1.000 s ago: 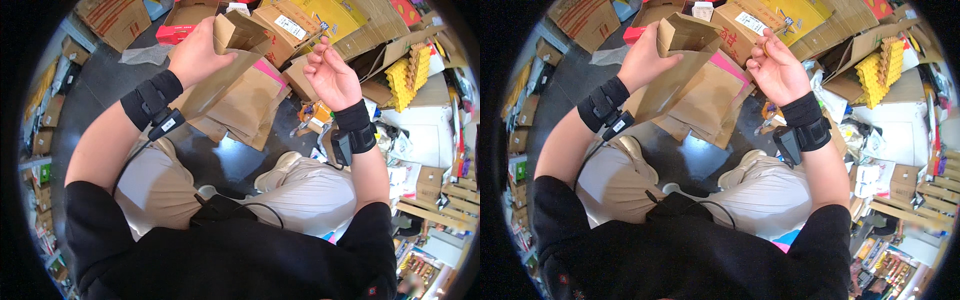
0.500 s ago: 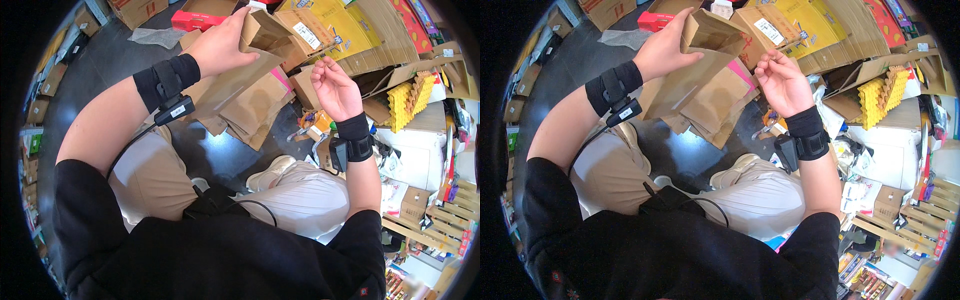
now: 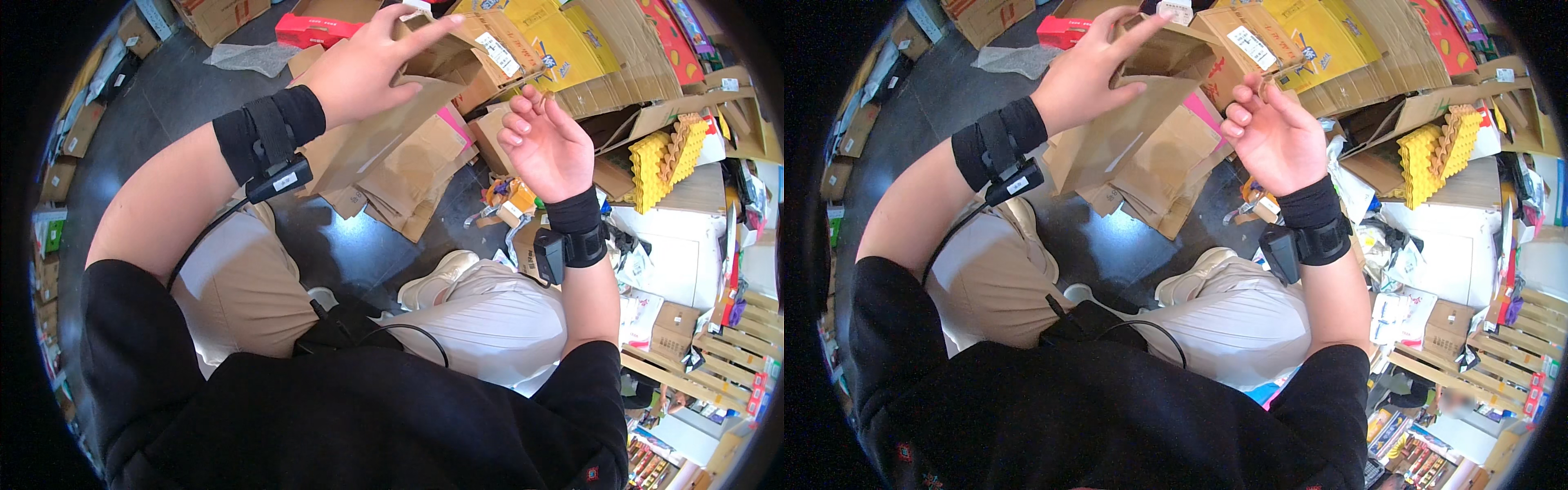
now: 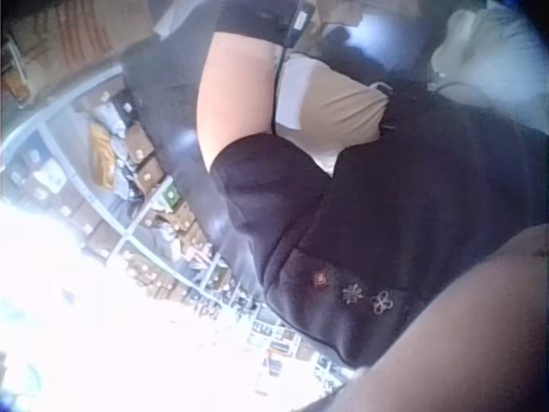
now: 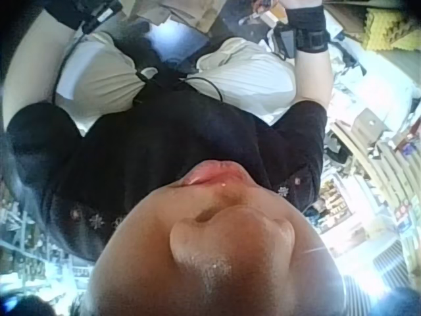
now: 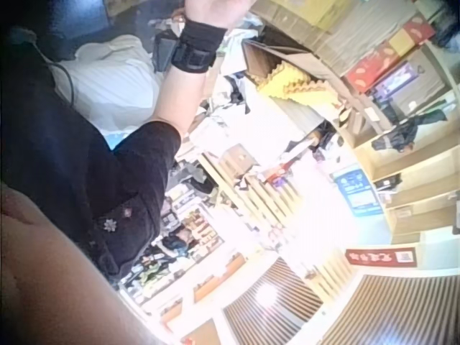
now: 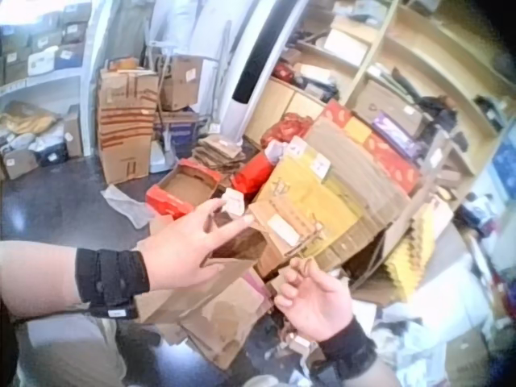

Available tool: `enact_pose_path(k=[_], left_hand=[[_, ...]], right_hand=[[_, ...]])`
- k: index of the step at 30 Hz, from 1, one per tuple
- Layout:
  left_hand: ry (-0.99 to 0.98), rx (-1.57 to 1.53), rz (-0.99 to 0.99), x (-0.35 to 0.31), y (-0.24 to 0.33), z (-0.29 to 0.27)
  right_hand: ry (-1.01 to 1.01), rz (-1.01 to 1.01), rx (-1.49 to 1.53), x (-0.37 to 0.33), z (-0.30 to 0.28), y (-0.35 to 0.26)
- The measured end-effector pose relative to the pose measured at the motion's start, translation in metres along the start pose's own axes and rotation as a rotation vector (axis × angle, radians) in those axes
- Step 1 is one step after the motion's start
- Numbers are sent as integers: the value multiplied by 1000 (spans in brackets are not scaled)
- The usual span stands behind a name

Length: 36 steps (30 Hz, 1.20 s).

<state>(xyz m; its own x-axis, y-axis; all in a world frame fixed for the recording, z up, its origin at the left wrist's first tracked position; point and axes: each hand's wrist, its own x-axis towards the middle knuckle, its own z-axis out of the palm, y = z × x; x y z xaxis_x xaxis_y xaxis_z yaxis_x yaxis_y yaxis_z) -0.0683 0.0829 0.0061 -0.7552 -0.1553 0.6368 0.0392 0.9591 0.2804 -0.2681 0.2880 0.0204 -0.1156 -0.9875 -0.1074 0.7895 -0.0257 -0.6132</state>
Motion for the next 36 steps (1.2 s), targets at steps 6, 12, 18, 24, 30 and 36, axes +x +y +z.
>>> enact_pose_path(k=[6, 12, 18, 24, 30, 36], left_hand=[[-116, 106, 76, 6, 27, -7], [-55, 114, 177, -4, 29, 12], [-56, 240, 277, -6, 34, 13], [-114, 226, 288, -10, 35, 17], [-156, 278, 296, -11, 36, 22], [-142, 213, 312, -11, 35, 22]], right_hand=[[47, 91, -39, 1, 2, 4], [24, 217, -65, 3, -2, 11], [57, 278, -96, 3, -8, 15], [46, 306, -138, 4, -3, 23], [85, 329, -162, 3, -6, 23], [105, 335, -159, 2, -6, 23]])
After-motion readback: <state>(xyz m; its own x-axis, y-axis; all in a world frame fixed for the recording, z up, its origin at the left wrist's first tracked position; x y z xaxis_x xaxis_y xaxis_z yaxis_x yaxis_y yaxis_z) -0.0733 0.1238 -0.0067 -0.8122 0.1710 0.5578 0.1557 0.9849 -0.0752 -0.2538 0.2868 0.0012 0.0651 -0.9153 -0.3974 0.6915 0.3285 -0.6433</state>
